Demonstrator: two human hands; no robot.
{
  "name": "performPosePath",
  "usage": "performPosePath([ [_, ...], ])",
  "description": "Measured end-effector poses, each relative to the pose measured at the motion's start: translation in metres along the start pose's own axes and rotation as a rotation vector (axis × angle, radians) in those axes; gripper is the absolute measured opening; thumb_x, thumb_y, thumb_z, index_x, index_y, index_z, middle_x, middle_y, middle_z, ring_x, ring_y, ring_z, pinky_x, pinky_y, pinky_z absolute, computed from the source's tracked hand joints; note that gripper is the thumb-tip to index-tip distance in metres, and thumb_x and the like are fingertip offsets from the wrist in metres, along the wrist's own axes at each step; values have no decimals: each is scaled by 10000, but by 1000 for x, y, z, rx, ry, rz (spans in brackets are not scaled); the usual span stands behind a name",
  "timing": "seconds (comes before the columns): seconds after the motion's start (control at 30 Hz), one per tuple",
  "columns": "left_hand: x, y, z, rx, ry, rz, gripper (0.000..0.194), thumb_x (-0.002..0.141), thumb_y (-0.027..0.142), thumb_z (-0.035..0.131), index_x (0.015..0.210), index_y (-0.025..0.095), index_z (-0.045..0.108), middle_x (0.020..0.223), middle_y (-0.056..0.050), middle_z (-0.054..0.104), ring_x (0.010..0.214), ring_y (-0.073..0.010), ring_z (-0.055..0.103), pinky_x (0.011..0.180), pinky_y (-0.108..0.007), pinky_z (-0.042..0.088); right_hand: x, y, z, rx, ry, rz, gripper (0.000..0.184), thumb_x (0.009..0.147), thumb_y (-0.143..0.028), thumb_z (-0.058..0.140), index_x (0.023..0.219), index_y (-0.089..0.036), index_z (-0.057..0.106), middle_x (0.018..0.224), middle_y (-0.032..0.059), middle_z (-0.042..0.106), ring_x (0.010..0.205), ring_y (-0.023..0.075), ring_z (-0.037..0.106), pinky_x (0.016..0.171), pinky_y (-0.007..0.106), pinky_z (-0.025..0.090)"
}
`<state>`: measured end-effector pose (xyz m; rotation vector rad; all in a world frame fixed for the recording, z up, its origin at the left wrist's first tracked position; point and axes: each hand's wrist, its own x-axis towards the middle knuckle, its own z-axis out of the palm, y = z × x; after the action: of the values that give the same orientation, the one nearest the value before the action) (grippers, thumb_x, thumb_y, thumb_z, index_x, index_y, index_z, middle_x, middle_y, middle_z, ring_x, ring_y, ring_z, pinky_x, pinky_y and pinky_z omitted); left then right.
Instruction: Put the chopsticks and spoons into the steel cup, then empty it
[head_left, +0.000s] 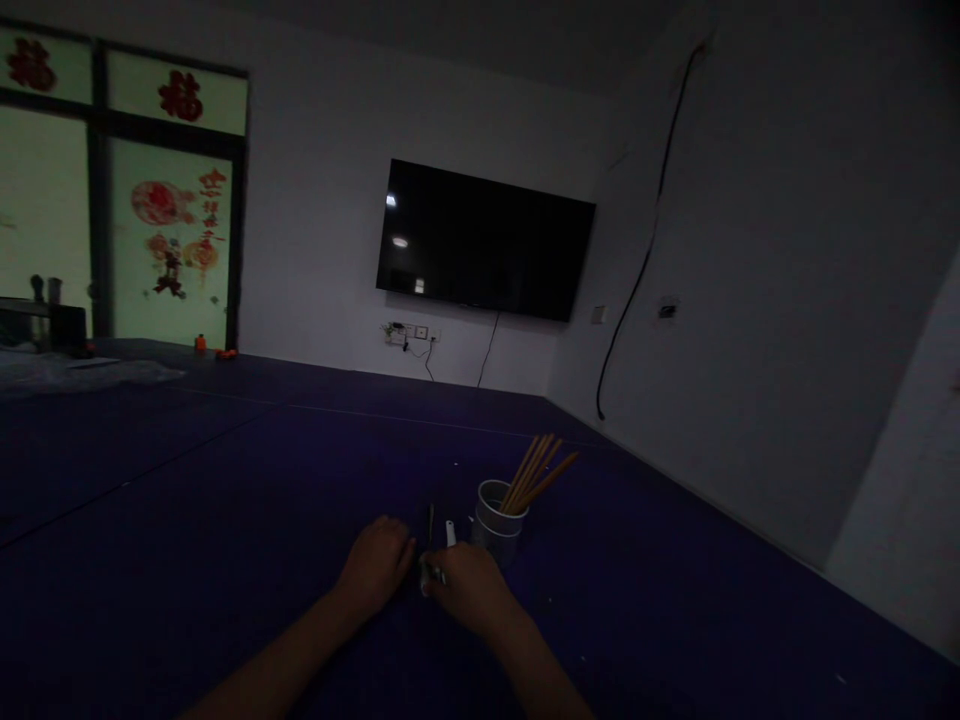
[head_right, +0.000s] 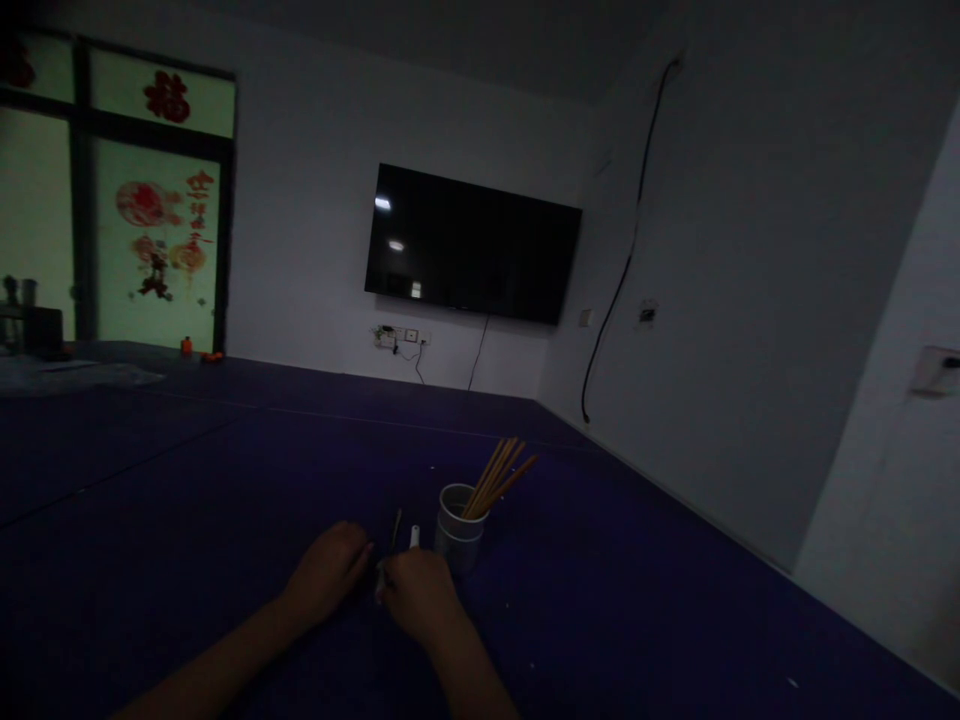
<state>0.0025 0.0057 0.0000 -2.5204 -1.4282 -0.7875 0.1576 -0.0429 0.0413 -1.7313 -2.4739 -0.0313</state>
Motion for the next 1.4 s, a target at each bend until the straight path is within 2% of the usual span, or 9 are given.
performPosePath([
  [0.2, 0, -1, -11, -27, 286, 110, 315, 927, 202, 315, 722, 177, 554, 726, -49, 573, 715, -174, 520, 718, -317, 419, 2, -6, -3, 46, 129, 66, 345, 898, -290, 415, 1163, -196, 615, 961, 126, 706, 876, 237, 661, 730, 299, 448],
  [0.4, -2, 3, -8, 16, 477, 373, 323, 943, 210, 314, 707, 180, 532, 684, -41, 542, 680, -162, 470, 674, -295, 417, 8, 5, 0, 594, 592, 122, 541, 947, -480, 234, 1167, -162, 613, 974, 101, 691, 888, 211, 626, 757, 301, 458],
  [0.53, -3, 7, -8, 18, 451, 483, 306, 940, 190, 329, 704, 185, 523, 668, -29, 527, 673, -155, 467, 660, -284, 408, 13, 12, 1, 999, 704, 129, 625, 878, -616, 314, 1120, -125, 616, 549, -22, 530, 513, 146, 498, 491, 244, 388],
  [0.6, -4, 9, -12, 24, 413, 506, 306, 939, 187, 326, 704, 189, 523, 669, -28, 527, 675, -156, 472, 651, -285, 402, 14, 12, 0, 1125, 721, 125, 611, 849, -627, 382, 1098, -120, 612, 502, -61, 437, 456, 117, 423, 445, 222, 332],
  [0.8, -8, 9, -18, 22, 373, 507, 285, 939, 254, 357, 767, 190, 574, 769, -52, 597, 748, -165, 520, 719, -317, 426, 8, 4, -10, 1308, 805, 135, 486, 821, -626, 431, 882, -167, 580, 495, -84, 378, 413, 89, 348, 393, 201, 248],
  [0.97, -12, 3, -13, 23, 551, 341, 241, 912, 357, 428, 930, 203, 613, 897, -80, 632, 930, -213, 547, 891, -401, 405, -8, 10, -26, 1184, 1357, 287, 413, 875, -594, 342, 855, -203, 473, 540, -78, 410, 453, 96, 397, 450, 207, 310],
  [1.03, -12, 2, -11, 17, 577, 328, 228, 910, 334, 431, 931, 195, 611, 893, -83, 635, 941, -217, 548, 901, -405, 403, -12, 18, -32, 1078, 1492, 327, 405, 884, -588, 319, 851, -208, 452, 562, -70, 427, 469, 101, 411, 471, 216, 326],
  [1.13, -11, 2, -12, -7, 521, 335, 227, 911, 292, 406, 934, 189, 607, 901, -86, 639, 934, -215, 551, 900, -410, 402, -13, 30, -34, 981, 1493, 405, 411, 895, -578, 282, 844, -208, 452, 586, -54, 444, 494, 115, 433, 503, 232, 352],
  [1.4, -7, 5, -20, -76, 415, 270, 222, 905, 250, 381, 846, 187, 586, 848, -69, 613, 881, -201, 537, 828, -369, 405, -9, 44, -25, 806, 1244, 611, 457, 898, -556, 256, 832, -206, 542, 619, 11, 568, 634, 192, 567, 602, 276, 393],
])
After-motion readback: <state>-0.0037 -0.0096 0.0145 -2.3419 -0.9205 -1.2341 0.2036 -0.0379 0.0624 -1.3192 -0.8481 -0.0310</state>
